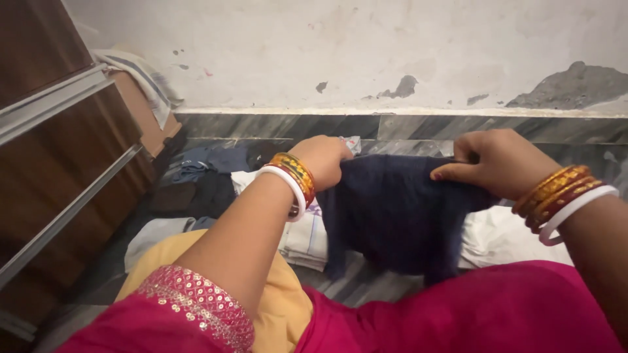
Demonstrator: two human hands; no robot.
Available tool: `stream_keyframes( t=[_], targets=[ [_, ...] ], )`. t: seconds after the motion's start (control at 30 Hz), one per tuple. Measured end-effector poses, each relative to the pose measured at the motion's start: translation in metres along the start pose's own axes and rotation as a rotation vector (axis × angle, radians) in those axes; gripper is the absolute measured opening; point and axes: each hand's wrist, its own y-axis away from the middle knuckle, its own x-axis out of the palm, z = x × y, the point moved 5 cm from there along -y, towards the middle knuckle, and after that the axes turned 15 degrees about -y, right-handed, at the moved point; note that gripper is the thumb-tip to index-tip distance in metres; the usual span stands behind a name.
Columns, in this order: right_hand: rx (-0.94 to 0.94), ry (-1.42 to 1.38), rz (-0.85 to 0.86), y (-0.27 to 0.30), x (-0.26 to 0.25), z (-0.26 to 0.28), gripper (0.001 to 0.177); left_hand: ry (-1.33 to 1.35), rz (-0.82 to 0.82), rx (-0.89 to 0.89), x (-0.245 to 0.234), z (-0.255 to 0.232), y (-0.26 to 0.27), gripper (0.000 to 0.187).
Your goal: Folding various pieces of laundry including underwear and t-shirts and arranging them on the floor.
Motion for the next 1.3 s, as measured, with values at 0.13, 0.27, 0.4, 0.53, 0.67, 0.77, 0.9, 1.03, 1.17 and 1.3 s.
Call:
stream_keyframes(
  t=[0.13,0.27,0.4,0.53,0.67,0.77,0.9,1.03,1.17,1.3],
  targets=[
    [-0.243,-0.298,-0.164,-0.016,0.008,-0.031,0.053,0.175,-0.186,0.12,-0.009,0.009,-0.003,0.035],
    [-0.072,-0.206,-0.043,-0.001,-0.001,-0.013,0.048,0.584,-0.089,0.194,-0.022,0.01,0.007,0.049],
    [0.046,-0.446,0.135,0.0,0.001,-0.01,0.042,0.628,0.013,0.216,-0.005,0.02,0.004,0.064],
    [-0.041,-0.645,0.291,-0.001,0.009,-0.002,0.037,0.477,0.372,0.113,0.014,-0.012,0.023,0.08],
    [-0.015,-0.622,0.382,0.0,0.017,0.007,0.032,0.583,0.327,0.318,0.036,-0.058,0.018,0.063],
    [-0.001,-0.619,0.374,-0.003,0.018,0.005,0.03,0.717,0.168,0.324,0.045,-0.068,0.004,0.055],
    [0.01,-0.612,0.361,-0.02,0.029,-0.029,0.039,0.905,0.063,0.24,0.054,-0.055,-0.013,0.036],
    [-0.106,-0.284,0.33,-0.019,0.023,-0.023,0.042,1.068,0.118,0.316,0.039,-0.048,-0.012,0.024],
    [-0.026,-0.294,0.361,-0.03,0.03,-0.037,0.038,0.685,0.018,0.565,0.041,-0.053,-0.012,0.014],
    [-0.075,-0.204,0.179,-0.035,0.028,-0.03,0.041,0.391,-0.102,0.171,0.038,-0.049,-0.009,0.03]
  ],
)
